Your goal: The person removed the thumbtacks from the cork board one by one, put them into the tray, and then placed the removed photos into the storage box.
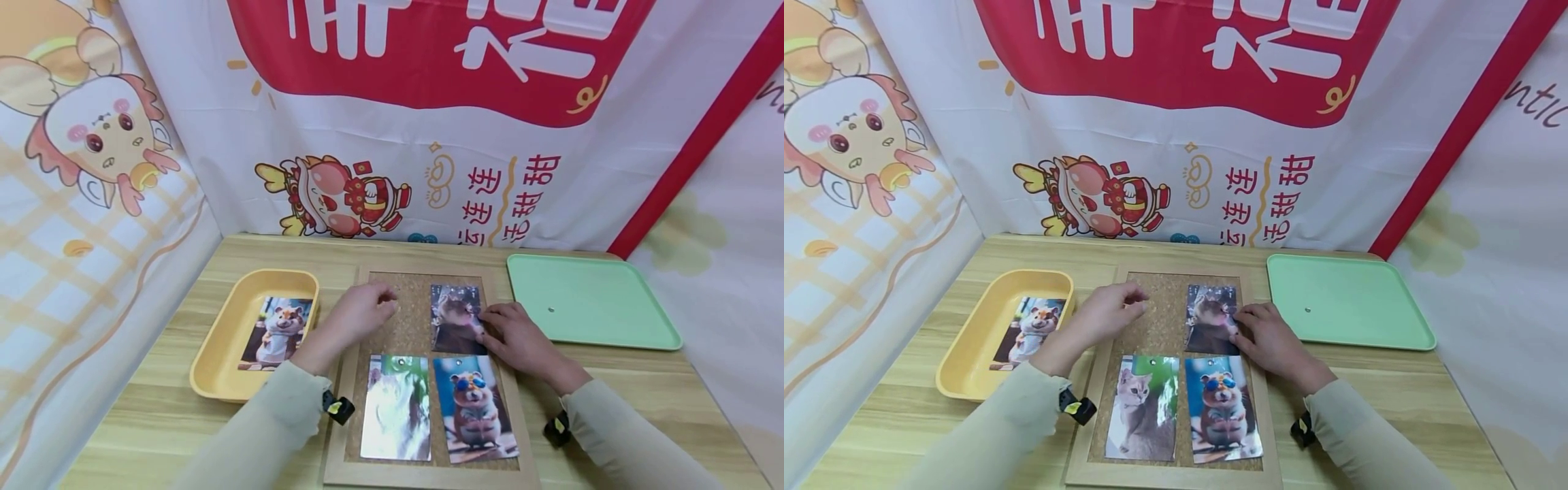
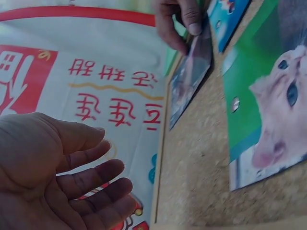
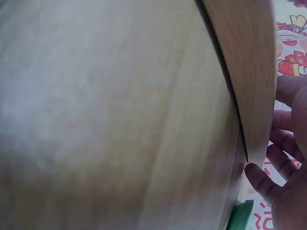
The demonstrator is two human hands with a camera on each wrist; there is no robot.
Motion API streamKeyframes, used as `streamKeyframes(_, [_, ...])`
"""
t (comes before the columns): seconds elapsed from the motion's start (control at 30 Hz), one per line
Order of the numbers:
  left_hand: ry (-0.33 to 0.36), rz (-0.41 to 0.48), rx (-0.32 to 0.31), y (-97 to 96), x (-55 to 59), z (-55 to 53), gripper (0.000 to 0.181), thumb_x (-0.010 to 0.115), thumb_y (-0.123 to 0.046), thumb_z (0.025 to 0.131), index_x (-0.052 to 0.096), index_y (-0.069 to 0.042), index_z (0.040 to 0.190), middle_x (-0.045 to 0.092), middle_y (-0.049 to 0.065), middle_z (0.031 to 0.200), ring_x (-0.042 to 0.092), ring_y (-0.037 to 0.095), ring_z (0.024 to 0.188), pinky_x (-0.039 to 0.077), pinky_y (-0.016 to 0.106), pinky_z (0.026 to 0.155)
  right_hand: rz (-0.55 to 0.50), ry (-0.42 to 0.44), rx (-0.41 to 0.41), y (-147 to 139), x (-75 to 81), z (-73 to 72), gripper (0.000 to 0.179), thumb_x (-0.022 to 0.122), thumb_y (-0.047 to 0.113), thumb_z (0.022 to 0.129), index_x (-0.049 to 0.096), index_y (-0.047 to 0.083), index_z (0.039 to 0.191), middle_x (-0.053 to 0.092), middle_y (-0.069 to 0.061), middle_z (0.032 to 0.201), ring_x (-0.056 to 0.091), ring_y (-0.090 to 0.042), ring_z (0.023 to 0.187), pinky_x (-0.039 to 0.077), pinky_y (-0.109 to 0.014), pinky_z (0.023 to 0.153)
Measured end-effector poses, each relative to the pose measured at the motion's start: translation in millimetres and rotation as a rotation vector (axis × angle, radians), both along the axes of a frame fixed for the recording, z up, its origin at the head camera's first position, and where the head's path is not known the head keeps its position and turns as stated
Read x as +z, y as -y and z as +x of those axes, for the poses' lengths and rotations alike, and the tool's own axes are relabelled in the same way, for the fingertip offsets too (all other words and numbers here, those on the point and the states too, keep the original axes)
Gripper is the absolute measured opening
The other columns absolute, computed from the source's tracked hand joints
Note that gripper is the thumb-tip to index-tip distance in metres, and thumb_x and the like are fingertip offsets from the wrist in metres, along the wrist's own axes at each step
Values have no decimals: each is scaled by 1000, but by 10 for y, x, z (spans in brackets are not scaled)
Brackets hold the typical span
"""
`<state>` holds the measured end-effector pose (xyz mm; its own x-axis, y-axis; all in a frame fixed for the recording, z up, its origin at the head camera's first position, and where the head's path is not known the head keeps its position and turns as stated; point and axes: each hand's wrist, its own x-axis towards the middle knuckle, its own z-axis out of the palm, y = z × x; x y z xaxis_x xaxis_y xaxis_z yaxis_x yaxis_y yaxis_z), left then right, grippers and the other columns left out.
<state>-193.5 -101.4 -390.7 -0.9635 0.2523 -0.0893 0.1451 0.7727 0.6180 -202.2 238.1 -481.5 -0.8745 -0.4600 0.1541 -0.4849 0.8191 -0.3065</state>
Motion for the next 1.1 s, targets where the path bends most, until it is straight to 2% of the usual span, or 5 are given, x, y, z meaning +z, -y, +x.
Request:
streamKeyframes(0.27, [33, -98, -113, -242, -227, -44, 29, 61, -25, 107, 72, -12, 131, 74, 6, 123, 68, 19, 100, 61, 40, 88, 3, 2, 0, 6, 0, 10, 47, 70, 34, 102, 68, 2, 137, 62, -19, 142, 50, -39, 133, 48, -60, 108])
streamKeyframes(0.57, [-90, -256, -322, -420, -390, -44, 37, 65, -29, 104, 69, -11, 136, 71, 5, 132, 65, 24, 122, 54, 43, 108, -48, 4, 37, -24, -13, -3, 41, 70, 30, 102, 71, 6, 135, 64, -18, 139, 52, -38, 131, 49, -59, 106])
streamKeyframes(0.67, [-118, -295, -346, -474, -424, -25, 45, 66, -33, 104, 64, -10, 142, 67, 7, 142, 60, 27, 133, 48, 44, 116, -73, 38, 34, -37, -12, -7, 39, 70, 31, 103, 72, 8, 134, 64, -15, 140, 52, -35, 132, 49, -58, 108])
streamKeyframes(0.87, [-116, -383, -372, -532, -471, 18, 64, 60, -48, 106, 48, -14, 159, 46, 10, 164, 41, 34, 153, 35, 52, 126, -136, 84, 35, -55, 52, -39, 31, 70, 28, 103, 76, 10, 128, 68, -13, 134, 57, -36, 129, 49, -60, 108])
streamKeyframes(1.1, [-110, -447, -401, -541, -513, 43, 64, 57, -51, 107, 45, -20, 161, 39, 8, 169, 31, 36, 158, 35, 59, 124, -262, 147, -19, -83, 164, -290, 24, 69, 17, 103, 76, 8, 124, 71, -13, 132, 61, -37, 127, 51, -61, 106])
